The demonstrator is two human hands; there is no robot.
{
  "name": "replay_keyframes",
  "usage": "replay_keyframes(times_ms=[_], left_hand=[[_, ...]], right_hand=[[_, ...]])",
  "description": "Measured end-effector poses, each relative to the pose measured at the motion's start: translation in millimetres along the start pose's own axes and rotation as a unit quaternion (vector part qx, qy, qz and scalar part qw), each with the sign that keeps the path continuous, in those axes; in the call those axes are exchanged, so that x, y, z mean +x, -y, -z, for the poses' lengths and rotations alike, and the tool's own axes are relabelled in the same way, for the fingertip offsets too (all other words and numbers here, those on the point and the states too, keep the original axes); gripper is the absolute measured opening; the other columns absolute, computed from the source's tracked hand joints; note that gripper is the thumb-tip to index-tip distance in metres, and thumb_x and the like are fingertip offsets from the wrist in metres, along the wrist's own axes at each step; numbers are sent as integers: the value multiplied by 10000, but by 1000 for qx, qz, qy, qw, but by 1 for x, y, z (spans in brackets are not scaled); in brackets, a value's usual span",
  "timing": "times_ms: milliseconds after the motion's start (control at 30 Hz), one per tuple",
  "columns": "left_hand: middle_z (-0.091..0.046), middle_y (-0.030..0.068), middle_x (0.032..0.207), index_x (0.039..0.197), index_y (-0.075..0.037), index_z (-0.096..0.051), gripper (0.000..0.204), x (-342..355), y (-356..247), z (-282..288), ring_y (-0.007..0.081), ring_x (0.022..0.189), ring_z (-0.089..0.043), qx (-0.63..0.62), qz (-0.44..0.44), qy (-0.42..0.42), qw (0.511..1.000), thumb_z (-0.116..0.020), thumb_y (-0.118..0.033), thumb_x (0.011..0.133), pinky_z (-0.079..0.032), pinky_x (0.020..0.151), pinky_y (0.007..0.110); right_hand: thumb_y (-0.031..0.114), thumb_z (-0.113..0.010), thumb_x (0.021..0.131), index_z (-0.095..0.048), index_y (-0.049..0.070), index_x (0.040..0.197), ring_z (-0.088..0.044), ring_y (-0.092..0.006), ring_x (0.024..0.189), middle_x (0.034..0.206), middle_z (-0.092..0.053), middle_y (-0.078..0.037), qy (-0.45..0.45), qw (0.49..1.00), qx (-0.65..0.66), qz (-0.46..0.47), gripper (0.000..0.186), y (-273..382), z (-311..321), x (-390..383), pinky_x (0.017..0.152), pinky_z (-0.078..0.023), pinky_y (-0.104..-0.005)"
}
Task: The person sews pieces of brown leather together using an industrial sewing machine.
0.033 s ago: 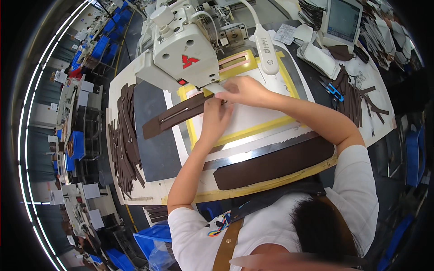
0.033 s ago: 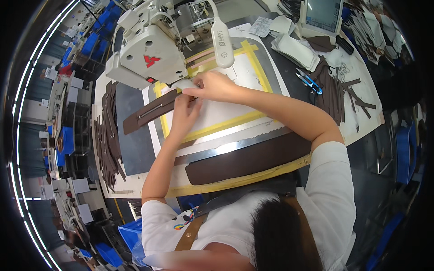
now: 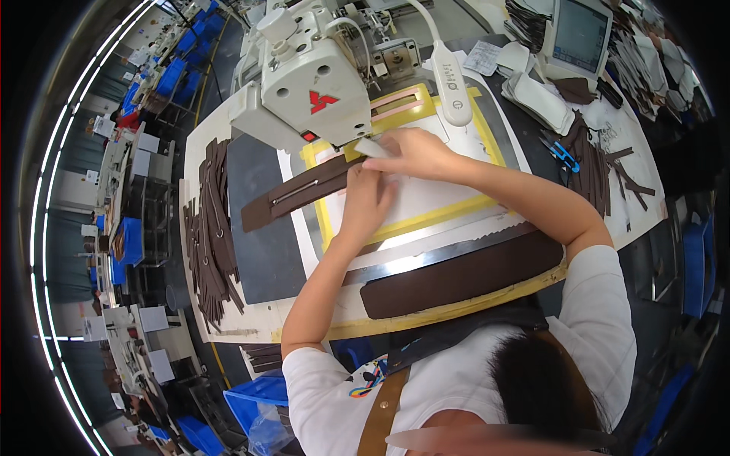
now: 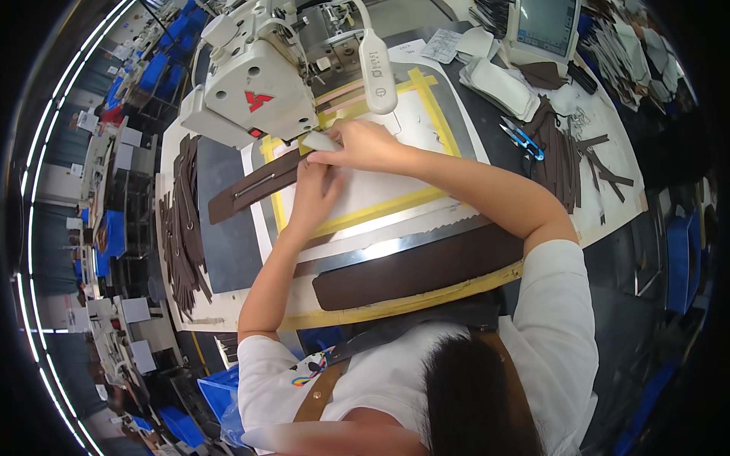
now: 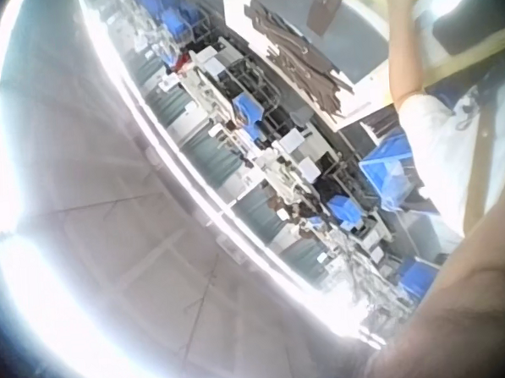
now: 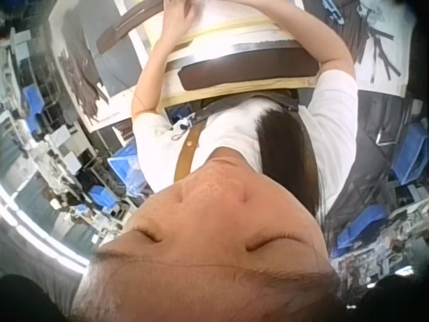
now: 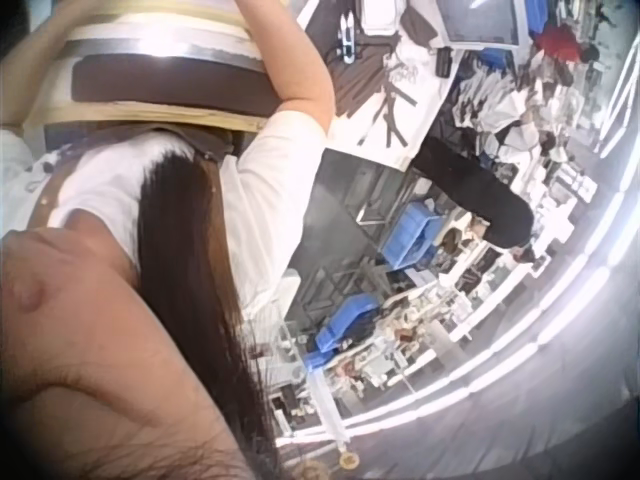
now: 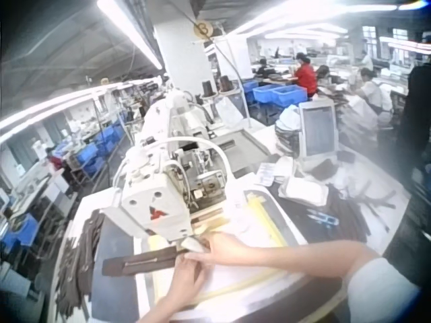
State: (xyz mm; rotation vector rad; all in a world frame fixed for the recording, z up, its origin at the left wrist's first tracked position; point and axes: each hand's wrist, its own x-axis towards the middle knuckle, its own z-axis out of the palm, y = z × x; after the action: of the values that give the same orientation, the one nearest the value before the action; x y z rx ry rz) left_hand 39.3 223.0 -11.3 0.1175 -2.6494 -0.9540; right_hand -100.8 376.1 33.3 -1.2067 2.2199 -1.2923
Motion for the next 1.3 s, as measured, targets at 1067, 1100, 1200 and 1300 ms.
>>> replay_keyframes(times_ms=[1067,1100,1200,1300], left_hand=[[-717,19,1228,1215,-120,-727,296,18,17,27,247,1183,-665,223,-185,-8,957,-738,-113,919,-591,936,359],[-717,19,1228,1215,-120,-727,296,17,20,26,247,1183,-665,220,-185,-7,958,-738,-113,919,-591,936,359],[-703,20,1240,1234,-111,-720,331,17,27,27,245,1180,-659,252,-214,2,944,-746,-103,904,-587,944,361],[-688,36,1308,1252,-92,-710,355,18,25,28,254,1202,-653,239,-211,8,948,-744,-87,898,-586,948,370]], right_hand=[[263,-815,891,-703,-42,850,-524,-320,1070,1056,-606,-124,-25,971,-237,17,328,-63,24,2,956,-383,-448],[264,-817,890,-700,-42,846,-524,-317,1064,1052,-604,-123,-30,972,-234,22,330,-62,24,1,958,-381,-443],[261,-820,888,-696,-41,840,-522,-312,1054,1046,-601,-120,-36,972,-229,31,330,-63,24,0,961,-379,-435],[257,-823,885,-693,-41,838,-521,-310,1046,1041,-600,-118,-39,972,-229,36,329,-63,24,-1,962,-378,-431]])
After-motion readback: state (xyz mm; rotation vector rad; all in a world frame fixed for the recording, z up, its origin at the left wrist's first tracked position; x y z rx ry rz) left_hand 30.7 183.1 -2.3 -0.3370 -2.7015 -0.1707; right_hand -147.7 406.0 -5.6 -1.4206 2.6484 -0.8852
